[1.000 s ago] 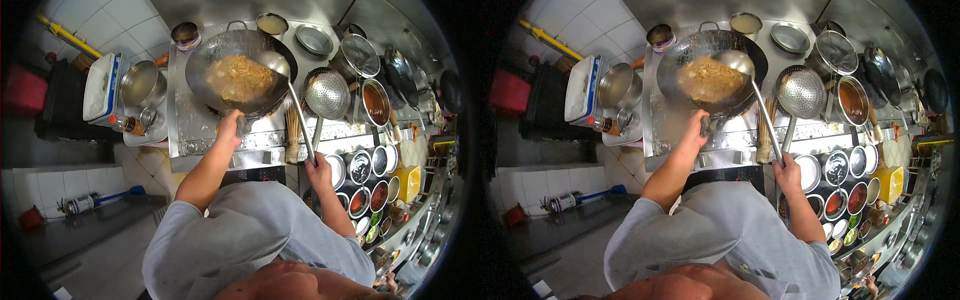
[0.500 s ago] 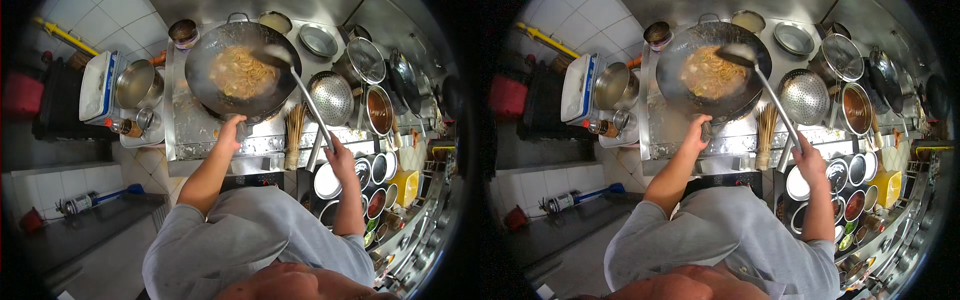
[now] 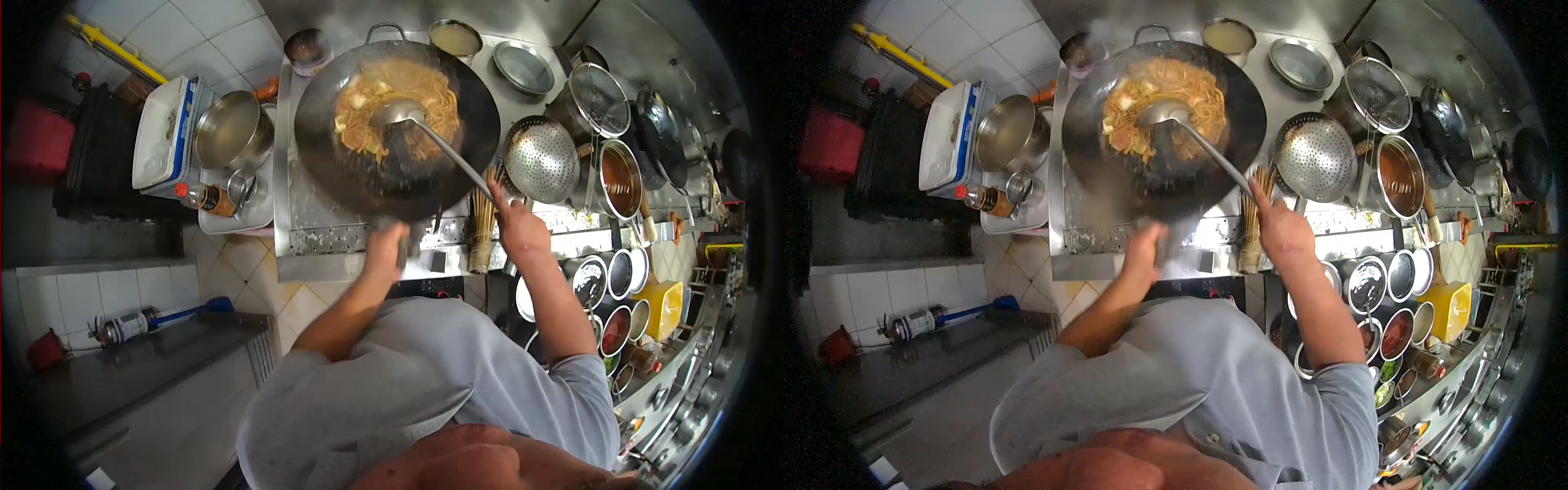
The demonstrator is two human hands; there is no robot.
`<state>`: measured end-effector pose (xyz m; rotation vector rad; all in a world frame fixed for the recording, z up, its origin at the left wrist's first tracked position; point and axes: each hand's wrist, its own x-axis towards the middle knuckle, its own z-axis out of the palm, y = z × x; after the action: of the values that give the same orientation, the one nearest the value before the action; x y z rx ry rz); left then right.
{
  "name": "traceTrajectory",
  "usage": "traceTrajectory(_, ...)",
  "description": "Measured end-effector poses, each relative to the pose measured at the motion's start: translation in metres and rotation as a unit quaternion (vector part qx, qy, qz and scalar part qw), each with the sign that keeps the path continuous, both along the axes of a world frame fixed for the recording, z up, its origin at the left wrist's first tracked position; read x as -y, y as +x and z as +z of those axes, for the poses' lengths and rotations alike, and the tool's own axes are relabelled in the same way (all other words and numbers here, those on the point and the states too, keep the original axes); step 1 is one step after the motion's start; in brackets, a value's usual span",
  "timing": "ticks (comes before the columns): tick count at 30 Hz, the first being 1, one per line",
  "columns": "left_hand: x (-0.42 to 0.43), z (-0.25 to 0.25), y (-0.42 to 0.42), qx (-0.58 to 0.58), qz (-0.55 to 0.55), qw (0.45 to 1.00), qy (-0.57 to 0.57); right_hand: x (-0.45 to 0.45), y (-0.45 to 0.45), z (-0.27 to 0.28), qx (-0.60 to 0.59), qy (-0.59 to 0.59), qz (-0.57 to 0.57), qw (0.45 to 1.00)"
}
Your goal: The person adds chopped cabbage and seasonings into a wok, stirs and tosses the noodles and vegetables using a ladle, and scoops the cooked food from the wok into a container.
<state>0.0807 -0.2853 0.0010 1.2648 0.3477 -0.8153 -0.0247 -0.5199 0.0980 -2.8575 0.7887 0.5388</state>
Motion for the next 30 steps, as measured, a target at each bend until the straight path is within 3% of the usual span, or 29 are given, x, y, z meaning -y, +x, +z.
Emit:
traceTrajectory(1, -0.024, -0.056, -0.019, 0.068, -0.016, 0.992, -0.106, -0.007, -0.004, 0.012, 0.006, 0.011, -0.022, 1.000)
traceTrajectory(2, -0.028, -0.009, -0.031, 0.018, -0.016, 1.000, -0.012, -0.001, -0.018, 0.014, 0.039, 0.038, -0.005, 0.999)
traceTrajectory(3, -0.028, -0.020, -0.042, -0.008, 0.054, 0.995, -0.088, 0.014, -0.036, 0.014, 0.067, 0.066, 0.014, 0.995)
traceTrajectory(5, -0.034, -0.027, -0.030, 0.174, -0.115, 0.976, 0.055, 0.033, -0.063, 0.037, 0.135, 0.164, 0.007, 0.977)
traceTrajectory(6, -0.015, -0.016, -0.016, -0.012, 0.041, 0.993, -0.112, 0.032, -0.067, 0.062, 0.082, 0.172, -0.002, 0.982)
traceTrajectory(8, 0.011, 0.013, 0.023, -0.058, 0.047, 0.995, -0.060, 0.031, -0.065, 0.081, 0.038, 0.172, -0.004, 0.984)
traceTrajectory(9, 0.024, 0.005, 0.033, -0.084, 0.063, 0.987, -0.123, 0.030, -0.063, 0.083, 0.022, 0.137, 0.031, 0.990)
traceTrajectory(12, 0.028, 0.007, 0.042, -0.038, 0.039, 0.995, -0.089, 0.019, -0.046, 0.065, 0.018, 0.078, 0.052, 0.995)
traceTrajectory(14, 0.009, 0.017, 0.018, -0.053, -0.008, 0.999, 0.008, 0.015, -0.033, 0.021, 0.024, 0.031, 0.034, 0.999)
traceTrajectory(15, -0.012, -0.016, -0.003, -0.047, -0.039, 0.997, -0.048, 0.015, -0.034, -0.008, 0.043, 0.012, 0.024, 0.999)
traceTrajectory(17, -0.031, -0.024, -0.043, 0.115, -0.029, 0.992, 0.034, -0.006, -0.042, -0.010, 0.051, -0.001, -0.015, 0.999)
traceTrajectory(18, -0.032, -0.028, -0.042, 0.114, -0.048, 0.992, 0.039, -0.009, -0.056, -0.013, 0.097, 0.030, -0.033, 0.994)
traceTrajectory(19, -0.040, -0.032, -0.045, 0.103, -0.064, 0.991, 0.051, -0.005, -0.065, -0.016, 0.091, 0.033, -0.028, 0.995)
traceTrajectory(21, -0.029, -0.019, -0.020, -0.019, -0.020, 0.999, -0.037, -0.003, -0.099, -0.020, 0.215, 0.161, -0.034, 0.963)
traceTrajectory(22, -0.017, -0.008, -0.002, -0.084, 0.011, 0.993, -0.084, -0.004, -0.110, -0.016, 0.203, 0.180, -0.068, 0.960)
traceTrajectory(24, 0.004, -0.023, 0.022, -0.113, 0.043, 0.988, -0.100, -0.009, -0.129, -0.010, 0.192, 0.200, -0.095, 0.956)
traceTrajectory(26, 0.023, -0.002, 0.040, -0.119, 0.053, 0.986, -0.103, -0.017, -0.130, 0.006, 0.164, 0.212, -0.153, 0.951)
traceTrajectory(30, 0.045, -0.010, 0.063, -0.114, 0.056, 0.981, -0.146, -0.025, -0.124, -0.011, 0.212, 0.227, -0.199, 0.929)
